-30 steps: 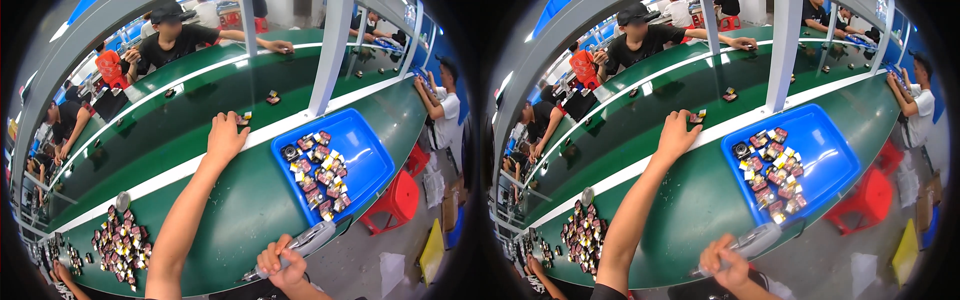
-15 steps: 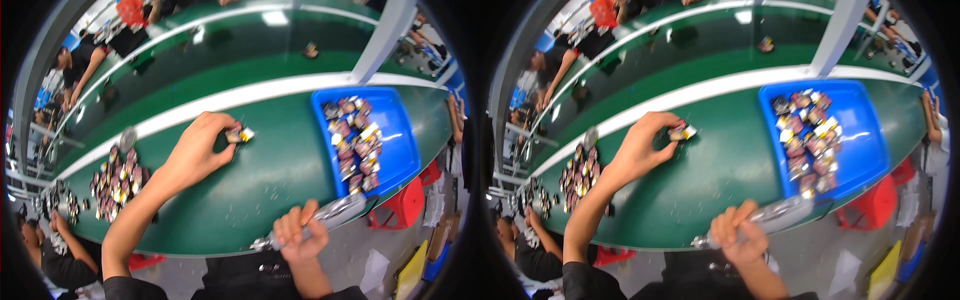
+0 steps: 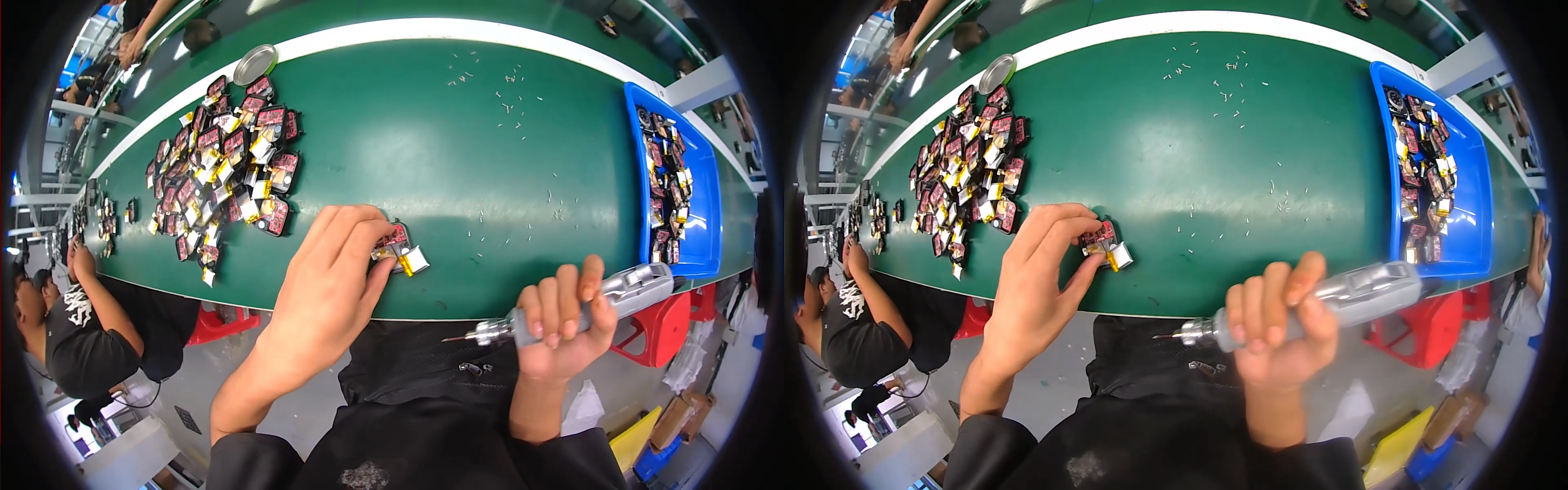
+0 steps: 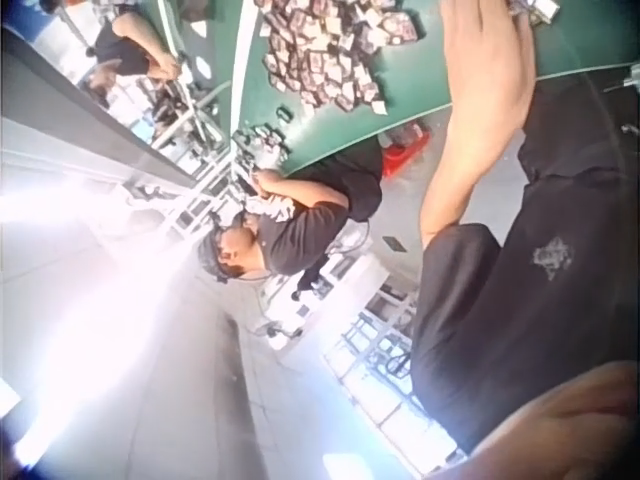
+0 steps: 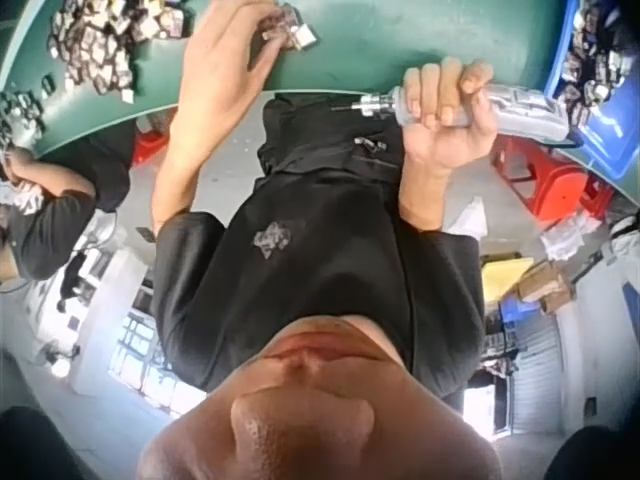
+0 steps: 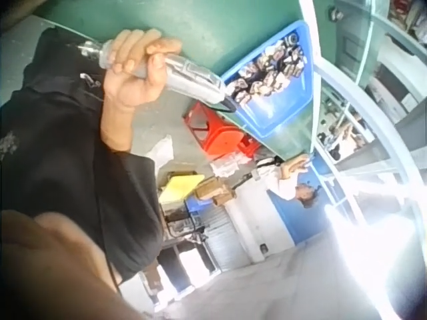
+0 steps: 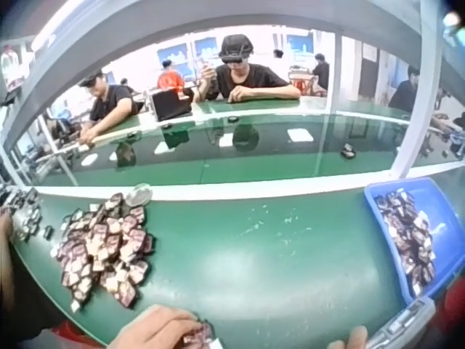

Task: Assembling small electronic components using an electric screwdriver on a factory assembly line.

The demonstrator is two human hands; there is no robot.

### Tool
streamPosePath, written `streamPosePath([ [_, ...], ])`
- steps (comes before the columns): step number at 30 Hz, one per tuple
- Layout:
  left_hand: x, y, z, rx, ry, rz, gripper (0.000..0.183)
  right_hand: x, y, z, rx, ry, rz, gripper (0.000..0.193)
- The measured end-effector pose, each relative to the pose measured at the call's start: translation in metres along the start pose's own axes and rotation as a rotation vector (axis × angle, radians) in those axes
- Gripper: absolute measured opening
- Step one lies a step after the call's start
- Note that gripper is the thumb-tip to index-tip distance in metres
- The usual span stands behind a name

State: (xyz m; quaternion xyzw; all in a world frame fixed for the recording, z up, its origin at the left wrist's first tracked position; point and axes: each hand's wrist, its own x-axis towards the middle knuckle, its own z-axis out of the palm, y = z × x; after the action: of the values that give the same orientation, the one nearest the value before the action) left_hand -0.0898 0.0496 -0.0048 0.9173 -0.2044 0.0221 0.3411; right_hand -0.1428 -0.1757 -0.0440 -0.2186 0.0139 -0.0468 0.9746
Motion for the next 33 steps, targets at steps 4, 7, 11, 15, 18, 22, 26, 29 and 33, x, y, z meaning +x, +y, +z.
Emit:
streamPosePath([
  [4,0.001,-0.007,0.004,0.083,-0.002,0.144,0.031,-0.019,0.022,0.013,-0.043,-0.03,0.105,0.011],
  [7,-0.001,-0.012,0.009,0.101,0.015,0.228,0.027,-0.028,0.037,0.024,-0.092,-0.002,0.174,0.013],
  [11,-0.009,-0.015,0.016,0.156,0.034,0.367,0.027,-0.036,0.051,0.036,-0.213,0.082,0.263,0.015],
  [15,-0.012,-0.013,0.028,0.24,0.12,0.512,0.031,-0.043,0.066,0.034,-0.227,0.084,0.263,0.009],
  [18,-0.014,-0.009,0.029,0.27,0.112,0.514,0.033,-0.045,0.069,0.027,-0.199,0.069,0.249,0.007],
  [22,-0.02,-0.01,0.031,0.276,0.119,0.539,0.035,-0.044,0.066,0.028,-0.222,0.092,0.265,0.007],
  [26,-0.025,-0.003,0.027,0.263,0.035,0.458,0.037,-0.041,0.064,0.029,-0.159,0.087,0.246,0.009],
  [29,-0.028,-0.006,0.03,0.28,0.035,0.447,0.037,-0.033,0.049,0.029,-0.45,0.066,0.175,0.021],
  [33,-0.033,0.0,0.031,0.22,0.007,0.353,0.038,-0.019,0.037,0.03,-0.604,0.039,0.207,0.029],
])
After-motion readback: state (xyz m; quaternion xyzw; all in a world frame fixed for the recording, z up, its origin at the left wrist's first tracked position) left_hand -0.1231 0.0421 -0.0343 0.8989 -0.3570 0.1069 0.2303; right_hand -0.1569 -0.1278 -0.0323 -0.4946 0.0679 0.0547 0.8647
